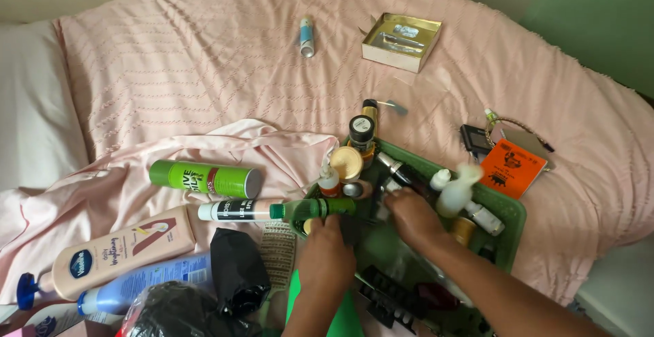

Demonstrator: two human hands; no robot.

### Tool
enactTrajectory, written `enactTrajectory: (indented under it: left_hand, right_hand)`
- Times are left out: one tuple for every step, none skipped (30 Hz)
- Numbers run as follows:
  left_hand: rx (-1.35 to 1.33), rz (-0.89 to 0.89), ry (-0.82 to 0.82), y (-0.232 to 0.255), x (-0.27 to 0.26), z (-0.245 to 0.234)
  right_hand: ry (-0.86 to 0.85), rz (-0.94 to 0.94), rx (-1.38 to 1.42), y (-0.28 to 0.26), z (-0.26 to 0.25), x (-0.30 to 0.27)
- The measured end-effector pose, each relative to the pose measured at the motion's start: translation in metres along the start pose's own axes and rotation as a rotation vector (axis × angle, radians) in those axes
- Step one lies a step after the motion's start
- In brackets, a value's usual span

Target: Organizing various toiletries in a tray and cleaning a closet shelf.

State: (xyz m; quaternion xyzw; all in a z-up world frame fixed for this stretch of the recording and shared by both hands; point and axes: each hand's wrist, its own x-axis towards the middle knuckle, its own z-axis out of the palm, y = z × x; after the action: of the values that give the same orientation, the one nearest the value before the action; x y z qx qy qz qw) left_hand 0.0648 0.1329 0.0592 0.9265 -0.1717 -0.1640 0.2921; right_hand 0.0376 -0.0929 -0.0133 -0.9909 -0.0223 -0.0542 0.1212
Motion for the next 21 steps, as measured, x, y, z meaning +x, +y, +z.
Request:
enactTrajectory:
  left_hand:
    - [0.046, -0.009, -0.008, 0.002, 0.002, 0.001]
    - [0.094, -0.018, -0.015, 0.004, 0.005, 0.002]
    - [0.094, -0.015, -0.016, 0.004, 0.008, 0.005]
    - [0.165, -0.008, -0.042, 0.002, 0.010, 0.008]
    - [0.236, -0.001, -0.067, 0.001, 0.012, 0.011]
    - [0.236, 0.000, -0.072, -0.002, 0.014, 0.015]
    - [0.284, 0.014, -0.067, -0.005, 0.015, 0.020]
    - [0.330, 0.029, -0.061, -0.006, 0.018, 0.024]
    - [0.328, 0.031, -0.065, -0.008, 0.017, 0.026]
    - [0.360, 0.032, -0.058, -0.008, 0.020, 0.028]
    - [0.393, 0.033, -0.052, -0.009, 0.023, 0.029]
    - [0.392, 0.033, -0.051, -0.009, 0.023, 0.030]
    - [0.408, 0.026, -0.057, -0.009, 0.022, 0.030]
    - [0.426, 0.018, -0.061, -0.009, 0.022, 0.031]
    - [0.426, 0.019, -0.058, -0.010, 0.024, 0.031]
    - [0.423, 0.010, -0.061, -0.010, 0.024, 0.033]
    - [0.419, 0.000, -0.063, -0.010, 0.025, 0.035]
    - [0.417, 0.002, -0.066, -0.007, 0.025, 0.032]
    - [0.397, -0.015, -0.084, -0.004, 0.024, 0.029]
    - [0.378, -0.035, -0.100, -0.002, 0.024, 0.025]
    - [0.378, -0.035, -0.100, -0.001, 0.023, 0.023]
  right_hand:
    - [0.070, 0.014, 0.019, 0.001, 0.006, 0.001]
    - [0.142, 0.028, 0.038, 0.003, 0.013, 0.004]
    - [0.143, 0.030, 0.037, 0.001, 0.020, 0.005]
    - [0.208, 0.036, 0.062, -0.003, 0.029, 0.006]
    - [0.273, 0.043, 0.087, -0.006, 0.037, 0.006]
    - [0.271, 0.047, 0.087, -0.008, 0.042, 0.005]
    - [0.258, 0.064, 0.100, -0.009, 0.047, 0.005]
    - [0.245, 0.081, 0.111, -0.009, 0.050, 0.004]
    - [0.243, 0.085, 0.109, -0.015, 0.049, -0.001]
    - [0.210, 0.070, 0.151, -0.018, 0.046, -0.003]
    - [0.177, 0.055, 0.193, -0.022, 0.042, -0.005]
    - [0.177, 0.055, 0.192, -0.026, 0.036, -0.008]
    - [0.141, 0.048, 0.251, -0.030, 0.030, -0.011]
    - [0.106, 0.041, 0.310, -0.034, 0.024, -0.013]
    - [0.108, 0.040, 0.310, -0.032, 0.025, -0.013]
    - [0.038, 0.117, 0.349, -0.028, 0.027, -0.014]
    - [-0.033, 0.194, 0.387, -0.025, 0.029, -0.016]
    - [-0.034, 0.198, 0.385, -0.024, 0.028, -0.020]
    - [-0.092, 0.258, 0.414, -0.023, 0.027, -0.025]
    - [-0.149, 0.316, 0.445, -0.024, 0.027, -0.028]
    - [-0.150, 0.316, 0.445, -0.024, 0.027, -0.033]
